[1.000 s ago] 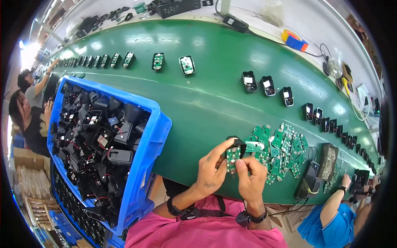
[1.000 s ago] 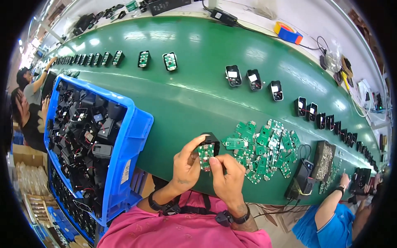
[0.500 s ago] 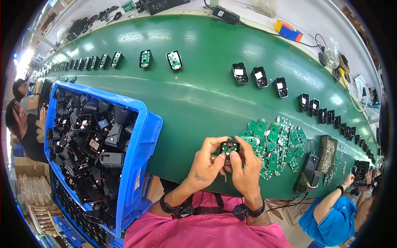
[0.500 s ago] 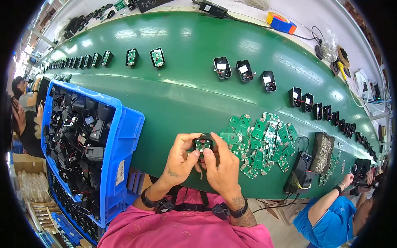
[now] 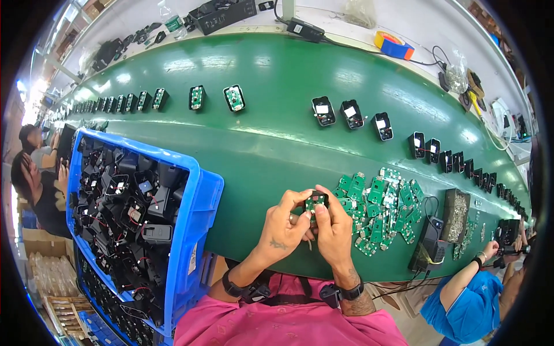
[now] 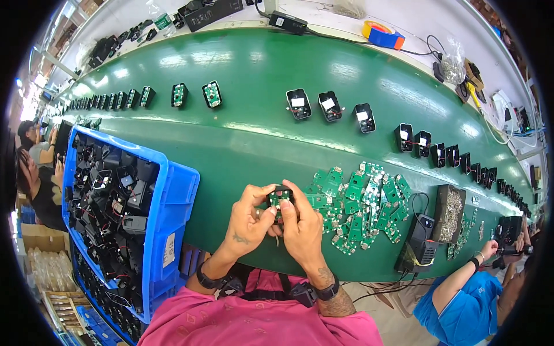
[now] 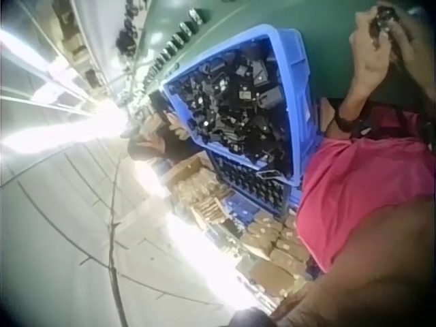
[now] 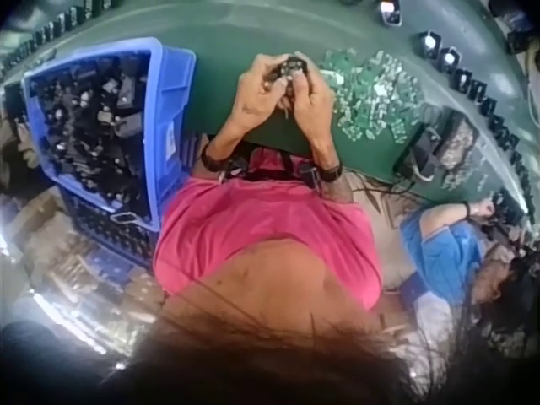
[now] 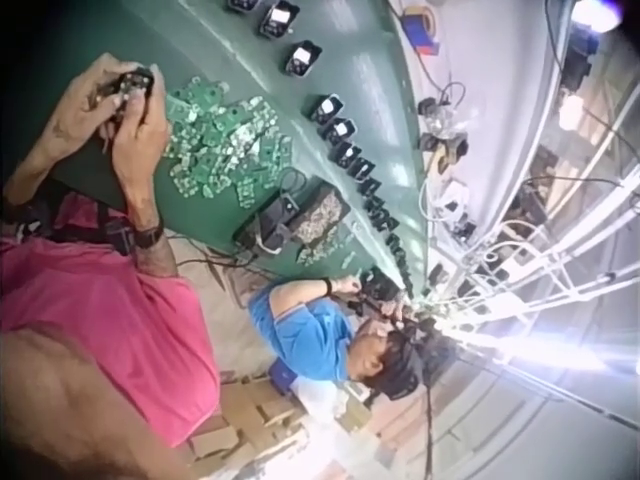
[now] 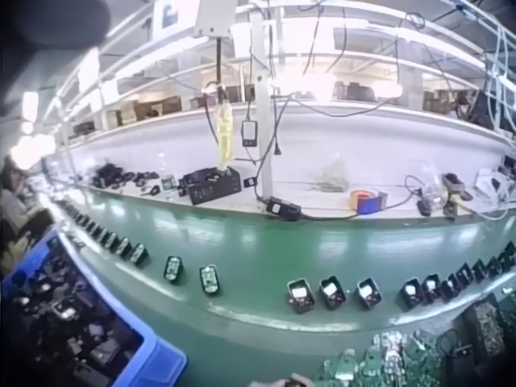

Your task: Assembling small printed circuit boards into plastic casings on a factory production line.

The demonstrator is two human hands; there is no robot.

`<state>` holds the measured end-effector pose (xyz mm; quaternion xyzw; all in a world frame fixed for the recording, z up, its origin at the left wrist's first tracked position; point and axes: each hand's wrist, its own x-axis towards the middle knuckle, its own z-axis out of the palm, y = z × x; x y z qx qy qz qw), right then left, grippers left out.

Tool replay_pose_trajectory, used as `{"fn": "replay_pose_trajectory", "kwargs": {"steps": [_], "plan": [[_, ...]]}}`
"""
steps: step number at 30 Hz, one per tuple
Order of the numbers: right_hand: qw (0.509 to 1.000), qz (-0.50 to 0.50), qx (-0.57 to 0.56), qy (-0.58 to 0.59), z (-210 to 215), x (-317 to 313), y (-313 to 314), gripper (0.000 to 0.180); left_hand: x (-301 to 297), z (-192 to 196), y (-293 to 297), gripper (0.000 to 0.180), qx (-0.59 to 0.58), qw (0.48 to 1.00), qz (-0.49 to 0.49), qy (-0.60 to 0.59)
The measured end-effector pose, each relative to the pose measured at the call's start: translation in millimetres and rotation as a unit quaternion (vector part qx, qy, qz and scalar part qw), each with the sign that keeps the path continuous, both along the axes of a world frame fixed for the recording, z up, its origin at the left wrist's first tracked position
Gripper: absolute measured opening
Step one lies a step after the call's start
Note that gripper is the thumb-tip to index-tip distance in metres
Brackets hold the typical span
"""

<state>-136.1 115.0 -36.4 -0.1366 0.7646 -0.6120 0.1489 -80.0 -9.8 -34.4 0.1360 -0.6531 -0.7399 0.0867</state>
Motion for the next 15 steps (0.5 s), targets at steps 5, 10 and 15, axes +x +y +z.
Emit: {"fn": "replay_pose_trajectory", "kwargs": {"steps": [5,10,15], "plan": [[1.0,-0.006,-0.017,-0.011,1,-2,-2,0.036,-5,-7,6,0.04,-0.016,0.999,0.023,0.038],[0.998,0.001,0.056,-0.034,14,-10,2,0.039,-19,-9,-9,0.042,0.155,0.987,0.033,-0.028],[0.996,0.057,0.058,0.027,11,15,8,0.035,-86,-12,-71,0.042,-0.009,0.993,0.117,0.006]]}}
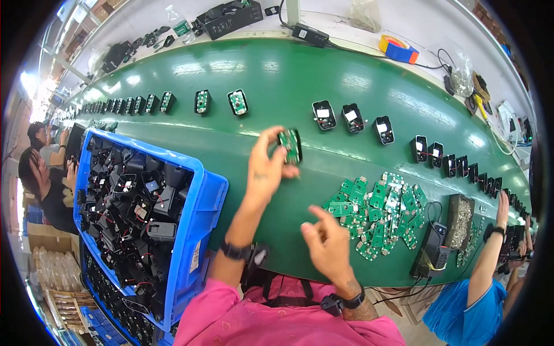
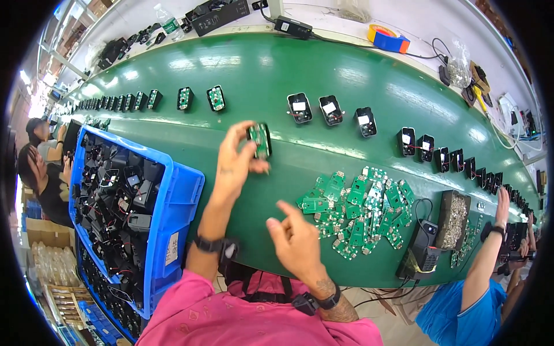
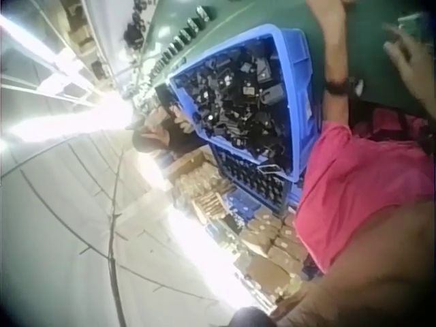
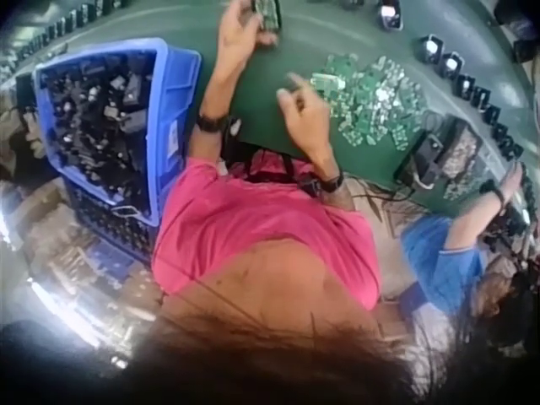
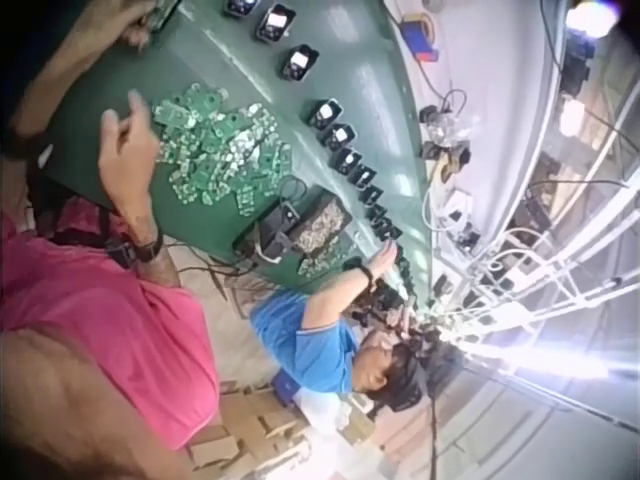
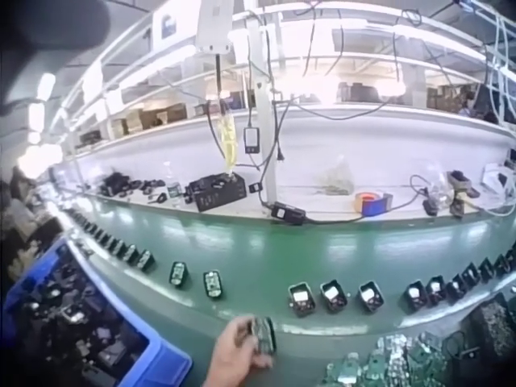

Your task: Assembling small printed circuit boards into plastic casings on a factory production line.

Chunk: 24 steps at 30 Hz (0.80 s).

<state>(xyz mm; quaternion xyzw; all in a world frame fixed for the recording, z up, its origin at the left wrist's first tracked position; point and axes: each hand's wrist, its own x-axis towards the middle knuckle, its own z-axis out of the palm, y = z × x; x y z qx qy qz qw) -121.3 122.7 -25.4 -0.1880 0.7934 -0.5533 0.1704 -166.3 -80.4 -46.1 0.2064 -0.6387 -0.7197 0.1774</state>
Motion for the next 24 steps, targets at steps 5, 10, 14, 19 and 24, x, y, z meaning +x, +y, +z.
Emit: {"fn": "replay_pose_trajectory", "kwargs": {"steps": [5,10,14,19,24], "plan": [[0.994,0.105,-0.012,0.0,-21,35,3,0.027,-72,-26,-55,0.042,-0.08,0.995,0.054,-0.009],[0.996,0.091,-0.001,0.005,-21,30,26,0.025,-78,-4,-42,0.054,-0.298,0.943,0.12,-0.083],[0.983,0.026,0.047,0.178,-12,10,42,0.029,-67,-12,-4,0.086,-0.515,0.857,0.011,-0.002],[0.94,-0.029,0.232,0.248,7,-26,36,0.044,-99,-26,0,0.099,-0.479,0.875,-0.02,-0.069],[0.924,0.009,0.251,0.288,-6,-31,36,0.041,-113,-31,1,0.085,-0.412,0.909,-0.031,-0.052]]}}
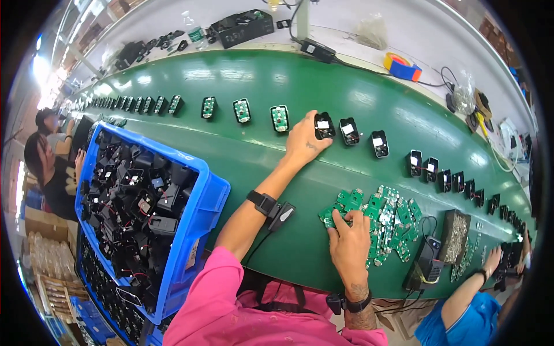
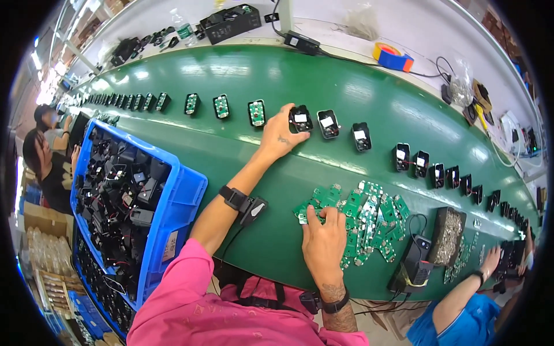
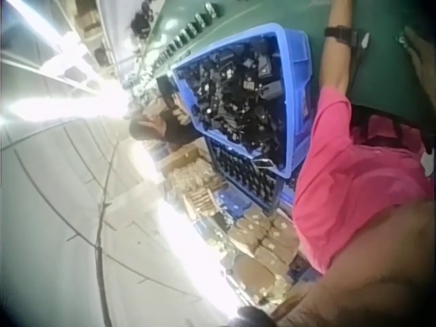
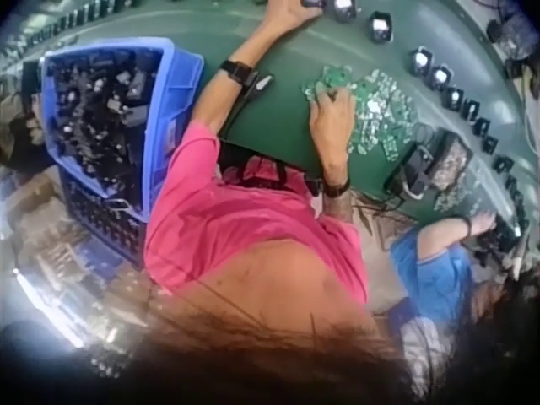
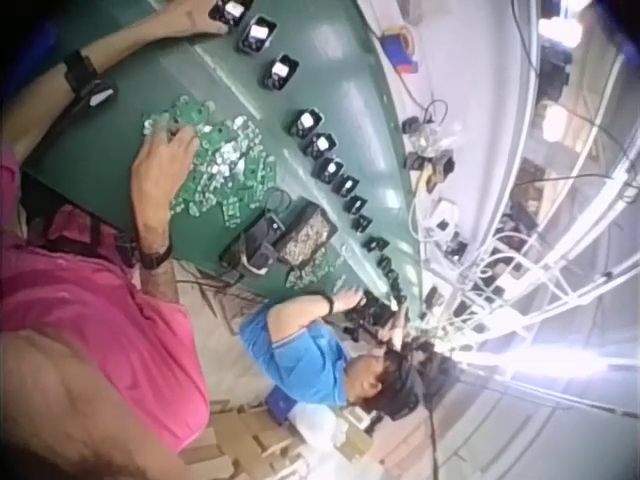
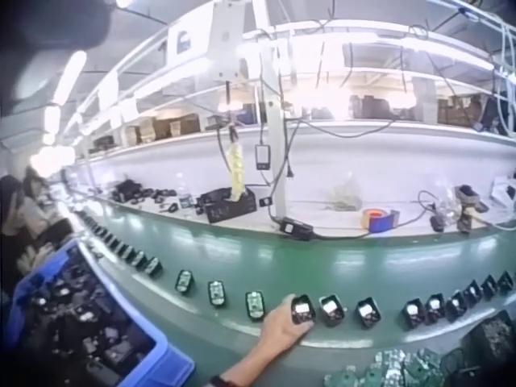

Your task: Assembling small printed circuit boards into plastic casings on a factory production line.

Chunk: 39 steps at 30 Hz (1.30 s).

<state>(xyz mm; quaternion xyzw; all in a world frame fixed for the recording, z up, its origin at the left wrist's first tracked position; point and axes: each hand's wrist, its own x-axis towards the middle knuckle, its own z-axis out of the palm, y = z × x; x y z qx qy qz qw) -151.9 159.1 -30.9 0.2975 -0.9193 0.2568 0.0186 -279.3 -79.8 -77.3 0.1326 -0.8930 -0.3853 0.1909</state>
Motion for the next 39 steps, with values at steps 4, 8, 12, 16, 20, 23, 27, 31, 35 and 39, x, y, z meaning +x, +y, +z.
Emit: {"fn": "replay_pose_trajectory", "kwargs": {"steps": [4,8,12,16,20,23,27,31,35,39], "plan": [[0.999,0.008,-0.037,0.032,-2,0,2,0.03,28,6,5,0.085,0.013,0.997,0.04,0.058],[0.989,-0.041,-0.14,-0.009,7,-4,15,0.023,79,28,24,0.085,0.018,0.997,0.01,0.069],[0.837,-0.122,-0.412,-0.338,32,-10,28,0.025,131,61,43,0.083,0.034,0.998,-0.022,0.04],[0.556,-0.114,-0.611,-0.553,10,-17,32,0.019,165,86,57,0.082,-0.13,0.983,-0.13,0.0],[0.474,-0.083,-0.595,-0.644,-4,-17,33,0.021,174,114,67,0.073,-0.104,0.969,-0.205,-0.093],[0.382,-0.034,-0.579,-0.719,-4,-11,32,0.024,172,119,67,0.066,-0.088,0.962,-0.239,-0.098],[0.328,-0.024,-0.567,-0.755,-1,-7,31,0.026,167,119,68,0.063,-0.09,0.955,-0.251,-0.127],[0.392,-0.034,-0.547,-0.739,3,-6,29,0.027,165,115,67,0.064,-0.086,0.954,-0.257,-0.128],[0.459,-0.052,-0.536,-0.706,6,-1,24,0.026,164,114,68,0.064,-0.092,0.958,-0.233,-0.137],[0.67,-0.1,-0.468,-0.567,13,6,15,0.026,164,109,69,0.068,-0.076,0.966,-0.214,-0.125]]}}
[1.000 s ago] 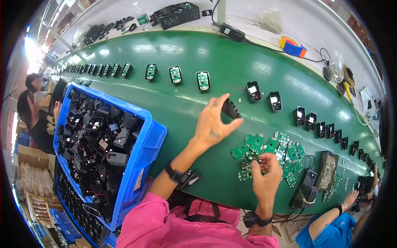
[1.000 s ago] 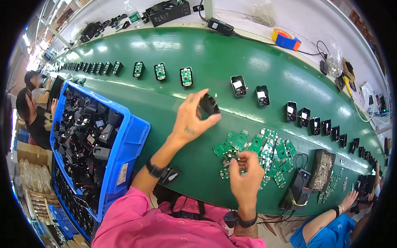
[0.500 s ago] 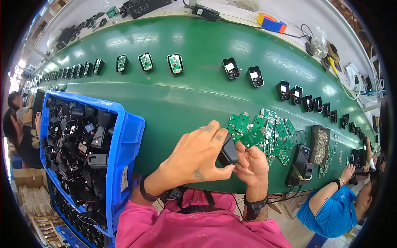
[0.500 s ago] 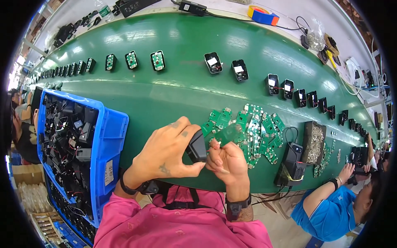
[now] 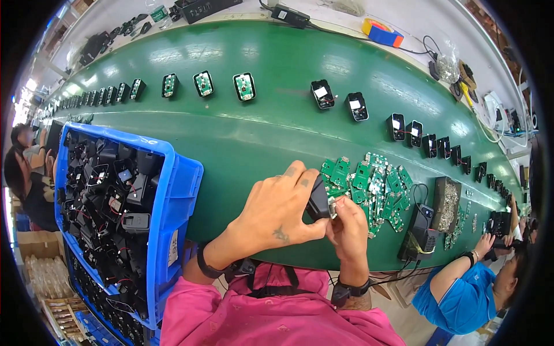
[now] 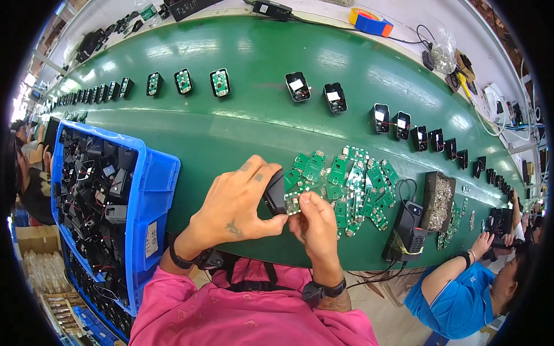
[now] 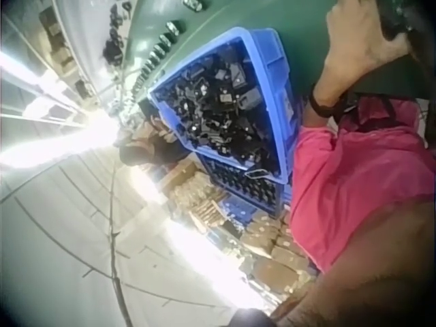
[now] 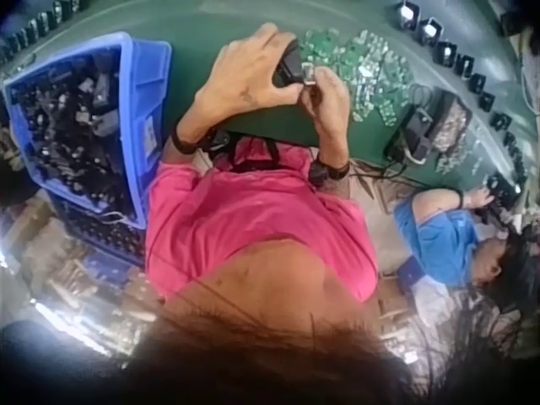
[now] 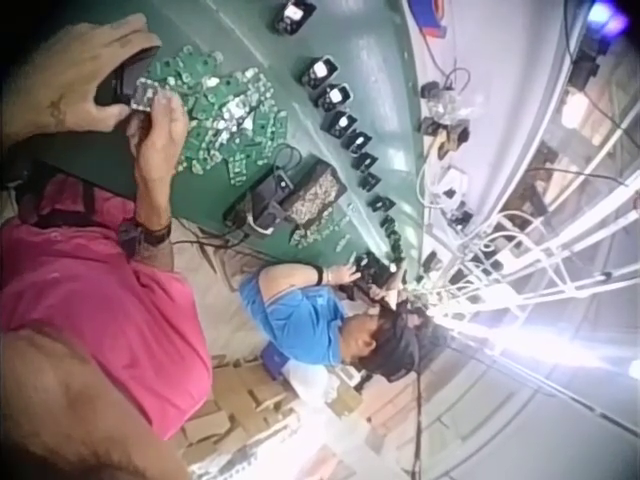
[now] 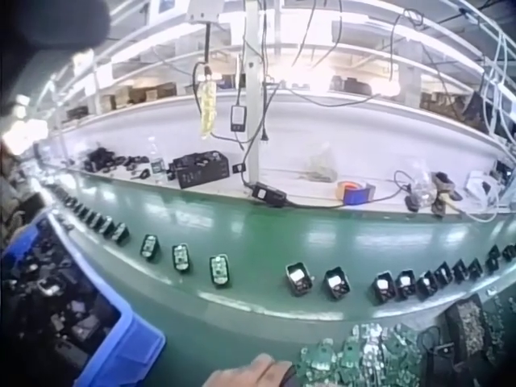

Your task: Assembling small printed circuit boards into plastic casings on a factory production line.

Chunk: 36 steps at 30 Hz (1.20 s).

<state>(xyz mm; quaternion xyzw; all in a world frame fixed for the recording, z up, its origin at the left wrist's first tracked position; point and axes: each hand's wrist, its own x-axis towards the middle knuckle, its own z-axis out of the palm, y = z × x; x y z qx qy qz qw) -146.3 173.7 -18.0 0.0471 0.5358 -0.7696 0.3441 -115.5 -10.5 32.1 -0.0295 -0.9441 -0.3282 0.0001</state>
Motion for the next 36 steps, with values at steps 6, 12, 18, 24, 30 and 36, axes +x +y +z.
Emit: {"fn": "replay_pose_trajectory", "kwargs": {"steps": [6,12,18,24,30,36], "plan": [[0.959,-0.104,0.16,0.207,-7,13,-11,0.021,10,-24,8,0.072,0.399,0.916,0.031,-0.021],[0.86,-0.109,0.295,0.403,-15,13,-12,0.013,19,-43,23,0.069,0.566,0.816,0.04,-0.109],[0.918,-0.086,0.207,0.328,20,19,-10,0.014,23,-60,30,0.055,0.467,0.879,0.061,-0.075],[0.978,-0.052,0.068,0.191,21,15,-11,0.017,23,-53,33,0.05,0.372,0.927,0.028,-0.037],[0.979,-0.047,0.075,0.185,15,14,-7,0.016,26,-51,35,0.049,0.372,0.926,0.026,-0.064],[0.969,-0.065,0.083,0.223,10,21,-11,0.01,26,-47,37,0.048,0.395,0.915,0.038,-0.078]]}}
